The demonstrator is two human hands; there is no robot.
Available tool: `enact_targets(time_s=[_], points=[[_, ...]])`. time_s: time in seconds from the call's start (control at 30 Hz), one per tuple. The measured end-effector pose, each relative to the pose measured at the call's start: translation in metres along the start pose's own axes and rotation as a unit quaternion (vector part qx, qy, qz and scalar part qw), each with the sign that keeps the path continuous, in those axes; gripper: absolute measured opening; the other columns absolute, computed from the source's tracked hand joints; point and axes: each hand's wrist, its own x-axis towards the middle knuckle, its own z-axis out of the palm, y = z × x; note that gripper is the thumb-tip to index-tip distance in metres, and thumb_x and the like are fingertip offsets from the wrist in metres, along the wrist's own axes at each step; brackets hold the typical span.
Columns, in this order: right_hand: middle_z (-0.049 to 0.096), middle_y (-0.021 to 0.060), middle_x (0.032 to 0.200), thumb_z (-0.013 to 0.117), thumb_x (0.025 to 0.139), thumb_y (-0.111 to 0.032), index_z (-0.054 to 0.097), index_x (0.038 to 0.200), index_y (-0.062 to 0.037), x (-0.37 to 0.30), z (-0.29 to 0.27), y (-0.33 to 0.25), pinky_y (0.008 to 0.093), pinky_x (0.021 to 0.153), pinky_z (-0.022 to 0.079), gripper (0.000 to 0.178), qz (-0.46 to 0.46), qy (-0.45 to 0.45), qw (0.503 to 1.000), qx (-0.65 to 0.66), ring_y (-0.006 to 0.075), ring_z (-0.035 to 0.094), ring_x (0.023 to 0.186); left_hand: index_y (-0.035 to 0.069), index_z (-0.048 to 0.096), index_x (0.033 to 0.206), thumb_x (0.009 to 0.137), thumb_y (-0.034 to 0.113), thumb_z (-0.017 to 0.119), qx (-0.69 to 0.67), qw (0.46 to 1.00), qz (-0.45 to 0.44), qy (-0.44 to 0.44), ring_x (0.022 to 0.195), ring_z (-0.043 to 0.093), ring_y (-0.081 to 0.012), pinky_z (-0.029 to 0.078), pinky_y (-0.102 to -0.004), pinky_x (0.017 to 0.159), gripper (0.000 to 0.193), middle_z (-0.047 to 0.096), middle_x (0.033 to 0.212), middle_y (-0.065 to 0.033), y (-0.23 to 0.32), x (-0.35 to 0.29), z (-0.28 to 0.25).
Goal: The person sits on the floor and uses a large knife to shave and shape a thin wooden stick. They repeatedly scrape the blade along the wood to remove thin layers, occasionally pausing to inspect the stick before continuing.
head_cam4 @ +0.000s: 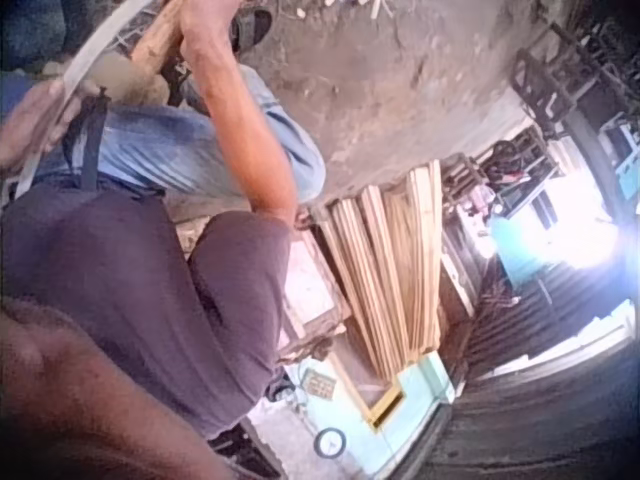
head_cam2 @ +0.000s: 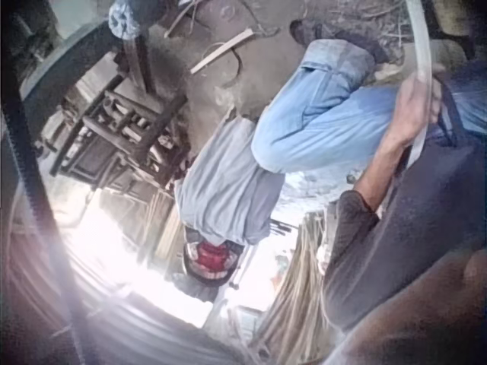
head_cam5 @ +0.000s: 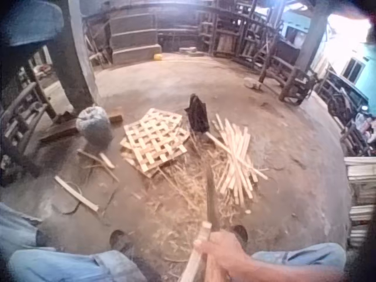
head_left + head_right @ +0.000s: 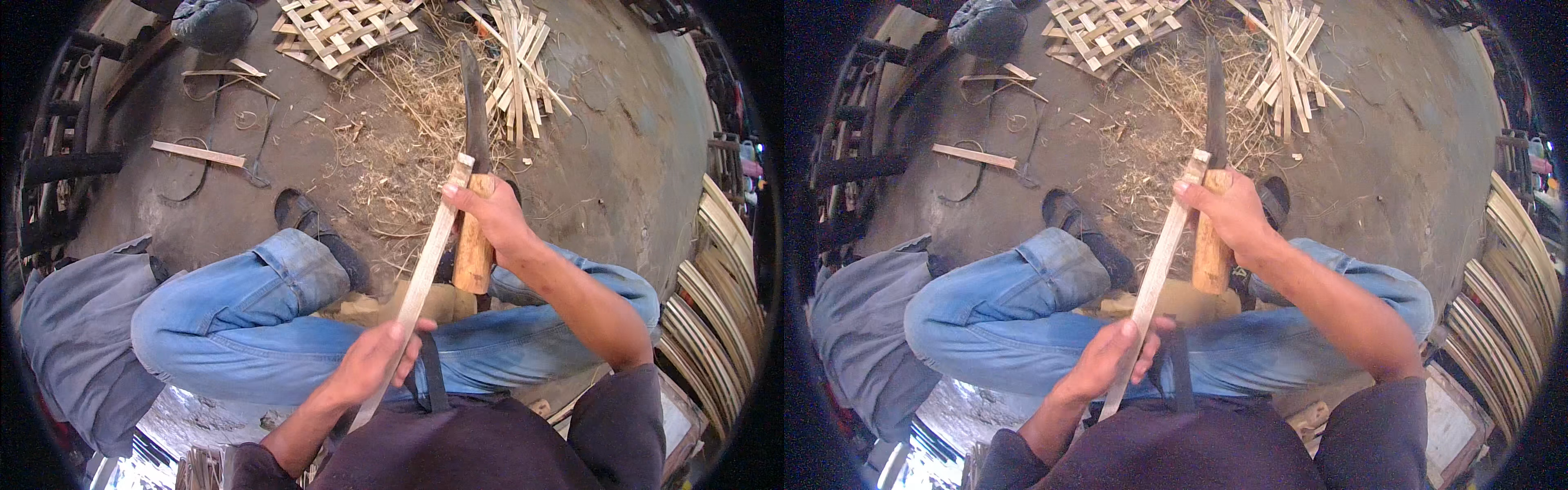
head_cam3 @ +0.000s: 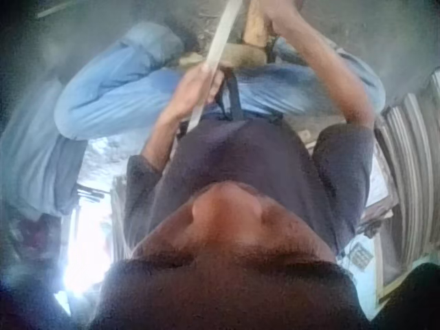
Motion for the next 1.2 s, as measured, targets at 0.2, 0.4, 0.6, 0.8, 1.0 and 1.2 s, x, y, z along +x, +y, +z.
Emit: enact_targets(time_s=[0.2, 0.4, 0.6, 0.8, 1.0, 1.2], points=[[0.063, 0.0029, 0.080, 0.077, 0.083, -0.023, 0.058, 0.097, -0.0046, -0.004, -0.007, -0.008, 0.0278, 0.062, 0.051, 0.030, -0.011, -0.029, 0.998, 0.056, 0.0128, 0.061, 0.067, -0.001, 0.056, 0.109, 0.101, 0.030, 0.051, 0.114, 0.977, 0.099, 0.151, 0.081, 0.062, -0.0127, 0.054, -0.0273, 0.068, 0.033, 0.062, 0.093, -0.0071, -0.013, 0.006, -0.003], [0.063, 0.0026, 0.082, 0.076, 0.084, -0.021, 0.058, 0.098, -0.0055, -0.004, -0.007, -0.013, 0.0285, 0.062, 0.052, 0.028, -0.004, -0.057, 0.997, 0.051, 0.0128, 0.061, 0.068, 0.000, 0.059, 0.101, 0.098, 0.023, 0.057, 0.070, 0.969, 0.144, 0.186, 0.080, 0.062, -0.0120, 0.052, -0.0267, 0.069, 0.022, 0.064, 0.089, -0.0057, -0.015, 0.008, 0.000], [0.063, 0.0022, 0.082, 0.076, 0.084, -0.021, 0.059, 0.098, -0.0064, -0.002, -0.012, -0.009, 0.0287, 0.061, 0.052, 0.026, 0.002, -0.100, 0.994, 0.052, 0.0124, 0.061, 0.069, 0.002, 0.060, 0.093, 0.096, 0.019, 0.061, 0.128, 0.923, 0.257, 0.257, 0.075, 0.059, -0.0091, 0.049, -0.0246, 0.067, 0.017, 0.061, 0.085, -0.0024, -0.011, 0.014, -0.015], [0.064, 0.0028, 0.082, 0.076, 0.084, -0.024, 0.061, 0.096, -0.0054, -0.007, -0.007, -0.010, 0.0290, 0.064, 0.052, 0.027, -0.018, -0.140, 0.988, 0.059, 0.0125, 0.061, 0.070, 0.006, 0.055, 0.096, 0.096, 0.018, 0.061, -0.016, 0.869, 0.414, 0.270, 0.066, 0.052, -0.0056, 0.046, -0.0223, 0.060, 0.013, 0.055, 0.078, 0.0008, 0.068, 0.017, -0.019], [0.063, 0.0035, 0.085, 0.079, 0.081, -0.030, 0.057, 0.101, -0.0054, -0.005, -0.006, -0.008, 0.0300, 0.066, 0.054, 0.039, -0.031, -0.194, 0.979, 0.056, 0.0140, 0.063, 0.074, 0.007, 0.055, 0.100, 0.098, 0.019, 0.059, -0.126, 0.837, 0.482, 0.228, 0.067, 0.050, -0.0046, 0.045, -0.0216, 0.058, 0.012, 0.054, 0.079, 0.0016, 0.093, 0.018, -0.015], [0.064, 0.0033, 0.085, 0.078, 0.082, -0.027, 0.061, 0.097, -0.0052, -0.004, -0.012, 0.003, 0.0296, 0.067, 0.053, 0.031, -0.009, -0.166, 0.984, 0.068, 0.0135, 0.062, 0.075, 0.006, 0.049, 0.124, 0.100, 0.027, 0.054, -0.200, 0.780, 0.565, 0.179, 0.100, 0.056, -0.0151, 0.047, -0.0309, 0.086, 0.032, 0.057, 0.108, -0.0064, 0.114, -0.026, -0.097]])
